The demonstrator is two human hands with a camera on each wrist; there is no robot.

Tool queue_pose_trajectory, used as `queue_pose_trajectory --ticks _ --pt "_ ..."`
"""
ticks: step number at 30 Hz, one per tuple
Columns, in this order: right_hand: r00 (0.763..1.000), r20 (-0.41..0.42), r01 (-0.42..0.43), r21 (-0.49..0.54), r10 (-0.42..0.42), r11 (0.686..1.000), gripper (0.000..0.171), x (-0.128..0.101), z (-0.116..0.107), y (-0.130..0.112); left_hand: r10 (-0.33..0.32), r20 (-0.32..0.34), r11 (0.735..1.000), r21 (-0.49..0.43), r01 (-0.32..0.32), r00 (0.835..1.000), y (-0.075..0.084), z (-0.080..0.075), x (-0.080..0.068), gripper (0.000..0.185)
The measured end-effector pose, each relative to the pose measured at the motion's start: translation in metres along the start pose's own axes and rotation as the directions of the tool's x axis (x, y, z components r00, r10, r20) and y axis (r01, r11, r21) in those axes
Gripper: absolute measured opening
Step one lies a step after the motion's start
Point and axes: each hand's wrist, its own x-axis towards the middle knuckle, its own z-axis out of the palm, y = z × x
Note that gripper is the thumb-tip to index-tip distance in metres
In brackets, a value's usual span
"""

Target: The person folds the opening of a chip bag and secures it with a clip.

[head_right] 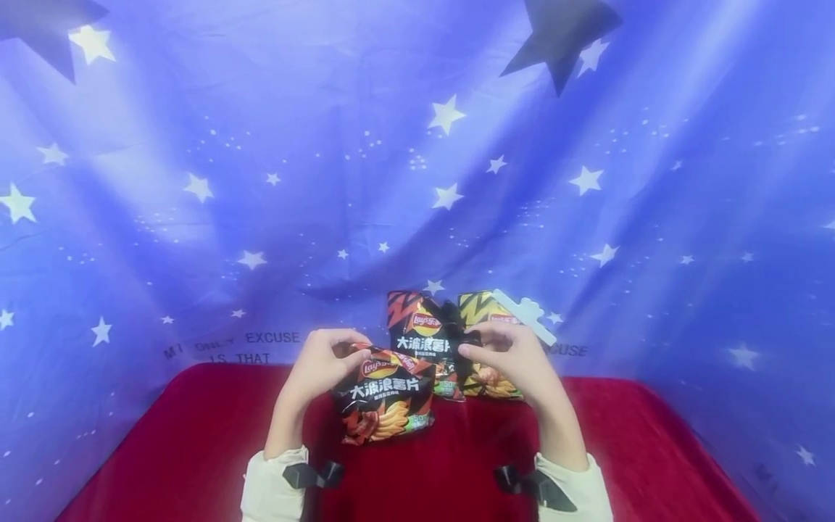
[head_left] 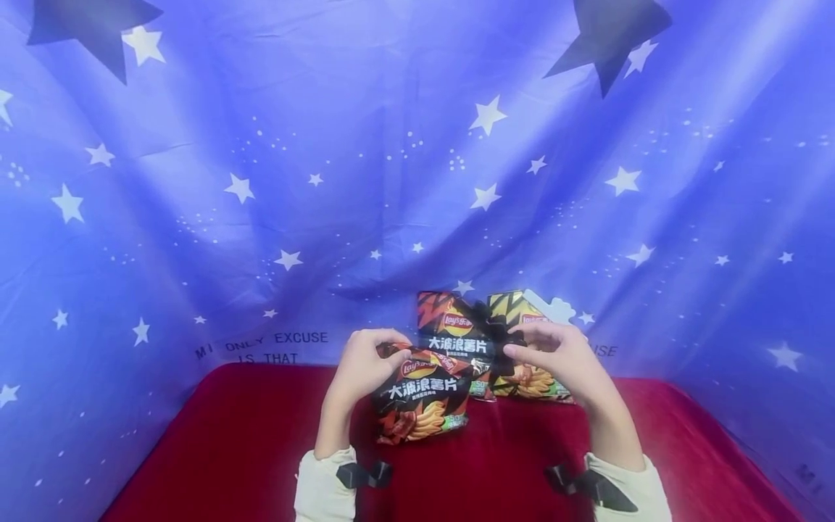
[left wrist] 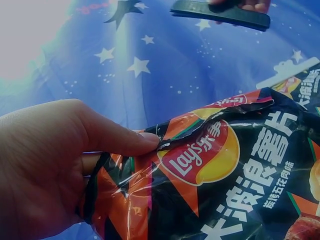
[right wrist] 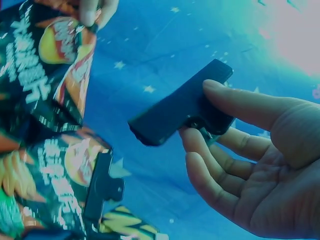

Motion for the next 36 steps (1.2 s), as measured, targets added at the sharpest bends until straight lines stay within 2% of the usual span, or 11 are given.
queue_pose_trajectory --ticks 8,11,18,23,36 --pt "0.995 -0.101 -0.003 0.078 0.011 0.997 0.038 -0.008 0.012 -0.006 -0.001 0.01 1.0 -0.008 0.001 1.0 0.001 0.001 0.001 0.011" --pt "0.991 -0.13 0.021 0.1 -0.007 0.995 0.038 -0.008 0.014 -0.005 0.003 0.014 1.0 -0.007 -0.003 1.0 0.003 0.002 0.001 0.01" --pt "0.996 -0.088 0.021 0.141 -0.009 0.99 0.041 -0.004 0.02 -0.005 0.002 0.013 1.0 0.011 -0.002 1.0 0.008 0.002 0.0 0.011" --pt "0.998 -0.061 0.003 0.125 0.004 0.992 0.042 -0.002 0.026 -0.007 0.016 0.017 1.0 0.017 -0.016 1.0 0.011 0.003 0.0 0.011" --pt "0.993 -0.12 0.009 0.114 0.005 0.993 0.038 -0.001 0.032 -0.004 0.039 0.026 0.999 0.016 -0.039 0.999 0.006 0.009 0.002 0.011"
